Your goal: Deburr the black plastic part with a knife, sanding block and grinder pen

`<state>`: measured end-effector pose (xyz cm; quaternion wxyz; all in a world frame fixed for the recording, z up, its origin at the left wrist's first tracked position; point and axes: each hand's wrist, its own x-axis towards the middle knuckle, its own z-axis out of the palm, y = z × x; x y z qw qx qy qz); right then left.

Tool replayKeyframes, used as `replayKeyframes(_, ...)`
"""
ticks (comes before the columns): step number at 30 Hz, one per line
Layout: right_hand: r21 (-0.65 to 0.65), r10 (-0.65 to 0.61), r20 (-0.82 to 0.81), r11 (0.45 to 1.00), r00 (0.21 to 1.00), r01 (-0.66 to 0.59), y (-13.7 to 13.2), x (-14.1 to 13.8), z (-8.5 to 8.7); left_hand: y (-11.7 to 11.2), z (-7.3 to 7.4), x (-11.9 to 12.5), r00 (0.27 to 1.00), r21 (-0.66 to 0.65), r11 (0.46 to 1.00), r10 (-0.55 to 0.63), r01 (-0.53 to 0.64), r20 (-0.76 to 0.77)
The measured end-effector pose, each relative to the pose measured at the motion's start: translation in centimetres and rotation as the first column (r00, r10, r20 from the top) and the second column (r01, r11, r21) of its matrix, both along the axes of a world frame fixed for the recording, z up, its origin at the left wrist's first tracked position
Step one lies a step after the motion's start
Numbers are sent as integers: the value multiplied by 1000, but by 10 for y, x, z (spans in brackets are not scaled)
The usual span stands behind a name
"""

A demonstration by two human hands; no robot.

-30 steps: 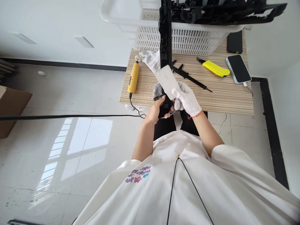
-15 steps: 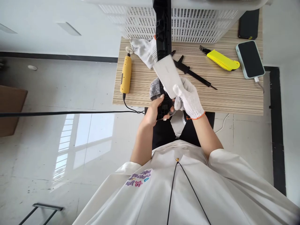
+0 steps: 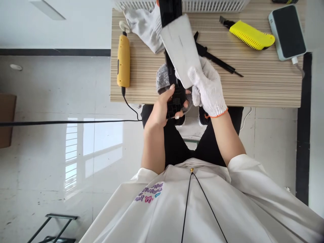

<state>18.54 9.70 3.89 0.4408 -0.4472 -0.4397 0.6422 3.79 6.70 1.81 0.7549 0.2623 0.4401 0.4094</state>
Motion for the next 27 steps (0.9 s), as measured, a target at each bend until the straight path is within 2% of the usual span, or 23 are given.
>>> replayKeyframes(2, 110, 2, -24, 994, 1000, 1, 0, -2, -2, -1, 1, 2, 1000, 62, 998, 27, -26, -11)
replayKeyframes(4, 162, -56, -80, 984, 995, 69, 0, -3, -5, -2, 2, 3, 999, 104, 994, 15, -11, -45)
replayKeyframes(6, 149, -98, -102, 982, 990, 113, 0, -4, -7, -4, 2, 3, 996, 132, 991, -14, 25, -89)
replayKeyframes(10, 121, -3, -63, 993, 998, 11, -2, -3, -7, -10, -1, 3, 993, 175, 983, -34, 53, -109)
replayKeyframes(13, 159, -55, -64, 985, 996, 64, -4, -2, -10, -16, -3, 3, 991, 173, 984, -28, 51, -128)
replayKeyframes(16, 180, 47, 17, 982, 999, -49, -6, -1, -12, -21, -6, 2, 980, 134, 990, -23, 51, -198)
replayKeyframes(18, 166, 44, 52, 985, 998, -52, -7, 0, -12, -23, -8, 2, 974, 111, 992, -31, 57, -224)
replayKeyframes(20, 154, -10, 52, 988, 999, 2, -7, 0, -11, -24, -9, 1, 974, 109, 992, -31, 57, -224)
replayKeyframes(23, 134, 41, 79, 990, 996, -52, -7, 1, -10, -23, -11, 1, 975, 99, 994, -27, 50, -220)
replayKeyframes(27, 141, 40, 47, 989, 998, -46, -7, 3, -8, -22, -12, -1, 980, 114, 992, -33, 56, -198)
